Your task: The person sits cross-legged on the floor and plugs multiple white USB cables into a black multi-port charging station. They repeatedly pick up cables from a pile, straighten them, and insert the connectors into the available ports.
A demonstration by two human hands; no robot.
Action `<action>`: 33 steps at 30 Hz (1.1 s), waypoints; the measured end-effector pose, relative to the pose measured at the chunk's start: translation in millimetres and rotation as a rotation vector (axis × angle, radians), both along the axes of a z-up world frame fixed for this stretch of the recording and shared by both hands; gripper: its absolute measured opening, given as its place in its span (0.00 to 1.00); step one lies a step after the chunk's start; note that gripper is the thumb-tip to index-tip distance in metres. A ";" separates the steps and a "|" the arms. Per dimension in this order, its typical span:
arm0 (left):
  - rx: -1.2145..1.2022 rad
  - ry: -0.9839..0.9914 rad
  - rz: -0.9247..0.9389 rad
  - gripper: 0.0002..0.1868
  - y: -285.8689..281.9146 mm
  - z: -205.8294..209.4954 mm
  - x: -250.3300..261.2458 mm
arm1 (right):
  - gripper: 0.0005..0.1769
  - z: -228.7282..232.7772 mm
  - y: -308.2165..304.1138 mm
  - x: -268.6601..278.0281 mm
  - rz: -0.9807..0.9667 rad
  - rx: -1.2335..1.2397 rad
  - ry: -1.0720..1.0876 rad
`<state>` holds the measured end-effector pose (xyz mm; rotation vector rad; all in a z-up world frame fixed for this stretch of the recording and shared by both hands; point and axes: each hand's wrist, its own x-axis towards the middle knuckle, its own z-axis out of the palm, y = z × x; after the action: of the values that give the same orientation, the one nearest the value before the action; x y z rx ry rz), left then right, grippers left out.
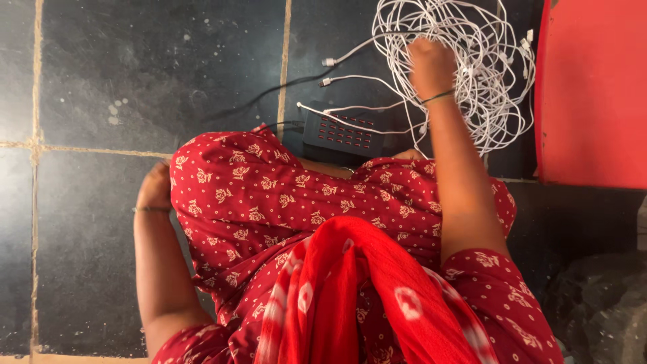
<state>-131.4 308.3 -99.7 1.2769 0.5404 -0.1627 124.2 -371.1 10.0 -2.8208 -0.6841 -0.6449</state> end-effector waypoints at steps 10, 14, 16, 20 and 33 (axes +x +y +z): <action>0.985 -0.236 0.058 0.14 3.0 49.0 45.0 | 0.12 -67.4 68.6 -12.5 0.070 -0.069 0.297; 1.049 0.044 -0.404 0.24 -96.6 122.2 157.7 | 0.04 -82.4 58.4 -8.3 -0.037 -0.179 0.360; 1.162 0.016 -0.681 0.24 -163.3 134.1 203.6 | 0.07 -80.5 45.1 -11.5 -0.192 0.027 0.430; 1.396 -0.035 -0.904 0.22 -254.9 110.3 236.6 | 0.12 -71.6 18.9 -6.3 -0.475 0.030 0.515; 1.505 -0.071 -0.787 0.13 -169.2 97.9 254.6 | 0.18 -92.3 -2.0 -5.1 -0.577 -0.081 0.598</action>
<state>123.1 139.1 -1.8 2.9220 -0.0434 -0.3910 119.2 -373.2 -82.3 -3.0362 0.2173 0.1902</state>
